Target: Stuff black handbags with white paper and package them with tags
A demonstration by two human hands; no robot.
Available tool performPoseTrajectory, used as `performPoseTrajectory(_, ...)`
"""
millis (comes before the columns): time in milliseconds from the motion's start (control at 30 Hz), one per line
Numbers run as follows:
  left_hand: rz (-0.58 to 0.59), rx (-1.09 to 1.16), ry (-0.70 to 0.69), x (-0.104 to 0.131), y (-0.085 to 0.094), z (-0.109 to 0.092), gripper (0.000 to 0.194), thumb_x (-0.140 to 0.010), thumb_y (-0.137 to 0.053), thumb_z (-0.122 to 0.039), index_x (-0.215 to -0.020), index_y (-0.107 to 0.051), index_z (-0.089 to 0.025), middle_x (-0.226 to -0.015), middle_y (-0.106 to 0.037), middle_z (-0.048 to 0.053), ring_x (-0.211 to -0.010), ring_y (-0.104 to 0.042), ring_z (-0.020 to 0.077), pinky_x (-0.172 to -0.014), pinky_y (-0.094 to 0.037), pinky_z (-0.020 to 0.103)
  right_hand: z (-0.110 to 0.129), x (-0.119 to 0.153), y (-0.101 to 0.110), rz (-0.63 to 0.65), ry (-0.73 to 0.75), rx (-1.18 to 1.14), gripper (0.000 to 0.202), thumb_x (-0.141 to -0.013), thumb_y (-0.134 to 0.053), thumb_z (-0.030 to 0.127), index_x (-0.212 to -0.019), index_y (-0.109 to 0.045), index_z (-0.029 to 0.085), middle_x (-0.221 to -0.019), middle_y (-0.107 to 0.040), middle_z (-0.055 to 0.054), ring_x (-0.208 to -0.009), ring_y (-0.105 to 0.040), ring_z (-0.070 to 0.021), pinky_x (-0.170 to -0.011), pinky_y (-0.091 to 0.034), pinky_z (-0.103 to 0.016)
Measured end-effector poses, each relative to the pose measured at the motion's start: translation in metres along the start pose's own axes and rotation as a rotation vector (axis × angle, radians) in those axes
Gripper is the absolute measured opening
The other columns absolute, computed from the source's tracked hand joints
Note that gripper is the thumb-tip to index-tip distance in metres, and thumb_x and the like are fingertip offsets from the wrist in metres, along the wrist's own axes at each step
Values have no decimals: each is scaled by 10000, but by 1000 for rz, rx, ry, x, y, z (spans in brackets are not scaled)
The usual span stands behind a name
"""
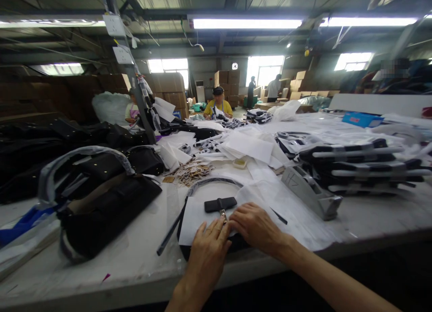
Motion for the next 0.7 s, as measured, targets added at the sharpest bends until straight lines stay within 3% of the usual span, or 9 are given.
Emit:
performPoseTrajectory(67, -28, -12, 13, 5, -2, 1, 459, -958, -473, -218, -1417, -471, -222, -1454, -523, 74, -1275, -556, 252, -1028, -479, 499, 5, 14, -5, 14, 50, -28, 282, -930, -600, 409, -1103, -672, 198, -1051, -717, -77, -1015, -639, -230, -1043, -387, -423)
performPoseTrajectory(100, -38, -24, 18, 8, -5, 2, 483, -948, -482, -207, -1430, -457, -223, -1467, -507, 78, -1291, -541, 257, -1041, -466, 505, 5, 21, -9, 26, 67, -31, 407, -883, -662, 429, -1214, -625, 194, -1167, -692, -96, -1108, -611, -256, -1095, -342, -461)
performPoseTrajectory(167, -45, -57, 17, 14, -12, 3, 542, -923, -479, -141, -1454, -428, -235, -1484, -487, 76, -1316, -517, 255, -1060, -447, 496, 3, 32, -20, 49, 78, -10, 618, -829, -726, 395, -1369, -512, 183, -1365, -592, -130, -1271, -512, -299, -1158, -249, -515)
performPoseTrajectory(233, -24, -96, 8, 20, -19, 3, 613, -889, -454, -49, -1466, -414, -254, -1482, -491, 68, -1322, -511, 239, -1074, -435, 466, -1, 37, -30, 82, 59, 8, 641, -841, -713, 331, -1415, -466, 186, -1439, -531, -137, -1336, -451, -307, -1176, -211, -529)
performPoseTrajectory(367, 115, -98, 48, 17, -25, 6, 669, -852, -428, 28, -1449, -443, -274, -1422, -562, 69, -1274, -557, 221, -1076, -434, 436, -1, 31, -32, 189, 28, -15, 599, -838, -706, 318, -1385, -493, 195, -1403, -561, -135, -1294, -495, -308, -1146, -274, -531)
performPoseTrajectory(467, 311, -9, 100, 2, -25, 7, 621, -846, -562, -65, -1430, -466, -254, -1396, -582, 103, -1247, -574, 249, -1060, -442, 438, 5, 19, -20, 301, 84, -8, 485, -822, -714, 333, -1268, -579, 201, -1224, -669, -104, -1157, -593, -281, -1117, -322, -506)
performPoseTrajectory(567, 478, 48, 122, -16, -23, 6, 634, -800, -693, -178, -1401, -493, -206, -1290, -639, 138, -1110, -645, 260, -937, -511, 375, 7, 8, -9, 358, 213, 47, 420, -809, -725, 380, -1179, -623, 209, -1053, -715, -68, -1050, -634, -265, -1148, -249, -540)
performPoseTrajectory(633, 477, 18, 95, -26, -22, 8, 547, -813, -683, -179, -1343, -547, -188, -1151, -685, 127, -976, -679, 240, -832, -538, 330, 2, 5, -9, 335, 276, 62, 462, -823, -710, 382, -1238, -594, 217, -1097, -704, -76, -1087, -621, -267, -1136, -277, -532)
performPoseTrajectory(700, 361, -39, 13, -30, -22, 7, 429, -836, -633, -135, -1260, -608, -200, -1022, -704, 88, -869, -678, 217, -765, -545, 309, -8, 8, -20, 282, 293, 70, 460, -869, -655, 301, -1312, -549, 232, -1191, -677, -86, -1140, -605, -246, -1086, -377, -455)
Point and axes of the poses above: each hand's wrist, its own x-axis away from the middle knuckle, its own y-axis out of the back of the hand, z = x × y, the point moved 10 cm from there along -x, towards the middle knuckle
